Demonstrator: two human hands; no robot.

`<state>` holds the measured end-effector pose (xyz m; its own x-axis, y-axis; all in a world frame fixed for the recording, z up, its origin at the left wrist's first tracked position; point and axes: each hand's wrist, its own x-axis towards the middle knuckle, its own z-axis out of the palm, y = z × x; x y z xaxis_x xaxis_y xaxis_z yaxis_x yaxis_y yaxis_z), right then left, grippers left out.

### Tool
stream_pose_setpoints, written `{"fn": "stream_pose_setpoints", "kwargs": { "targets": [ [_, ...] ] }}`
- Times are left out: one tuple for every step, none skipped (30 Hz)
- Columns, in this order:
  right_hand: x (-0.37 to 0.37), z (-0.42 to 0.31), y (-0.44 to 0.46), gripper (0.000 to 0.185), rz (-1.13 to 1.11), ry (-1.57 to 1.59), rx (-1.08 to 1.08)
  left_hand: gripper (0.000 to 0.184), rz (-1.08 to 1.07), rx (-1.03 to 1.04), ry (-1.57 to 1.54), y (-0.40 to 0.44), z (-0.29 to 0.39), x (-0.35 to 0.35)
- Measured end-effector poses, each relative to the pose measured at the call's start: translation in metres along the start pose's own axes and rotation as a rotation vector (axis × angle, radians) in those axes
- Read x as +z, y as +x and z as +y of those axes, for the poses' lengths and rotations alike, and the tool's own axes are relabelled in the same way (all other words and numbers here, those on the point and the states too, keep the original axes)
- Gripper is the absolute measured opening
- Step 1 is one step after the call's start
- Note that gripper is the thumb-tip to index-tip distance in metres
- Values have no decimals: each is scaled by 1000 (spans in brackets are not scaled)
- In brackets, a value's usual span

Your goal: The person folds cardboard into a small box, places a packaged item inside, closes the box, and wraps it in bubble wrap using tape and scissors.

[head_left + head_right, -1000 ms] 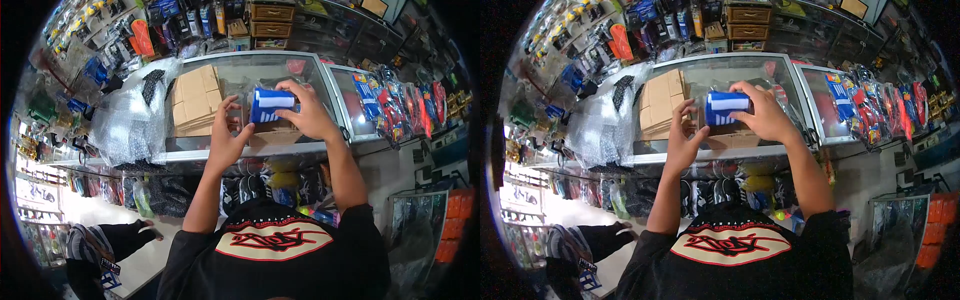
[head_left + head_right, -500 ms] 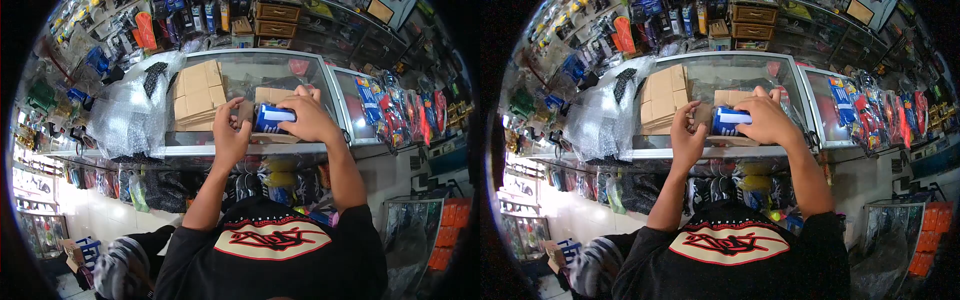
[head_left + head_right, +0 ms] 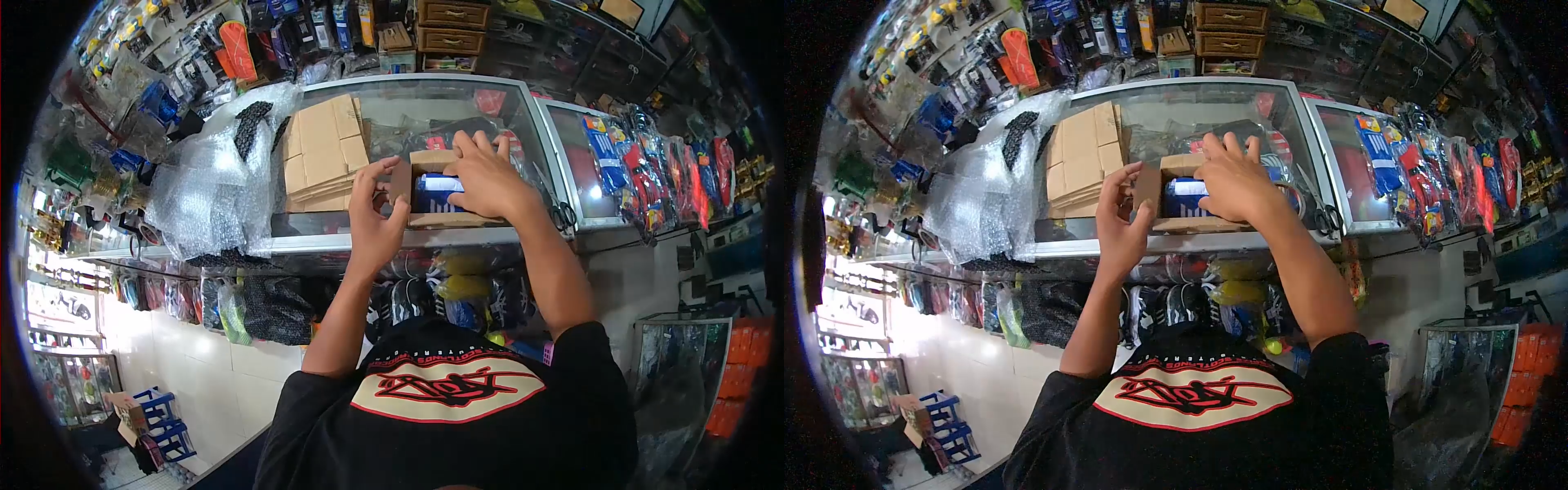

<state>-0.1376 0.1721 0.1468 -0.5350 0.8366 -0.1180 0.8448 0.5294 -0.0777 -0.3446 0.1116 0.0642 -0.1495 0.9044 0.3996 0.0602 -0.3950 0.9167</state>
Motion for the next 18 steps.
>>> {"fn": "stream_pose_setpoints", "kwargs": {
  "targets": [
    [8,2,-1,37,70,24,-19,58,-2,2,2,-1,-4,-2],
    [14,5,-2,35,141,46,-39,60,-28,-11,-3,-1,-9,-4],
    [17,8,-4,35,144,44,-39,62,-53,-24,-8,-2,-13,-6],
    [19,11,-7,38,210,111,-64,62,-54,-22,-8,-3,-16,-6],
    [21,14,-10,42,277,178,-89,64,-41,-29,-57,-3,-19,-6],
    [25,17,-13,42,280,179,-86,67,-30,-37,-107,-3,-20,-5],
    [28,21,-17,46,372,369,-135,67,-34,-34,-106,-4,-19,-4],
    [31,26,-20,51,463,559,-188,68,-21,-27,-111,-5,-18,-4],
    [35,30,-25,51,465,559,-188,70,-7,-22,-115,-6,-17,-4],
    [39,34,-32,50,523,630,-180,70,-7,-21,-114,-7,-18,-5],
    [44,38,-38,49,580,702,-172,72,-59,11,-99,-8,-23,-9],
    [49,41,-44,49,579,705,-173,75,-111,42,-83,-9,-27,-12],
    [54,44,-52,45,591,759,-122,75,-111,40,-81,-10,-30,-15],
    [60,47,-58,41,603,813,-70,77,-165,29,-106,-12,-33,-17],
    [66,50,-63,38,514,977,-30,80,-220,18,-131,-12,-33,-18],
    [73,49,-67,38,513,979,-30,80,-219,17,-130,-12,-33,-21],
    [79,47,-71,42,480,1072,-49,81,-267,66,-44,-11,-33,-23],
    [86,46,-73,47,447,1165,-67,82,-315,115,42,-10,-32,-25]
  ]
}}
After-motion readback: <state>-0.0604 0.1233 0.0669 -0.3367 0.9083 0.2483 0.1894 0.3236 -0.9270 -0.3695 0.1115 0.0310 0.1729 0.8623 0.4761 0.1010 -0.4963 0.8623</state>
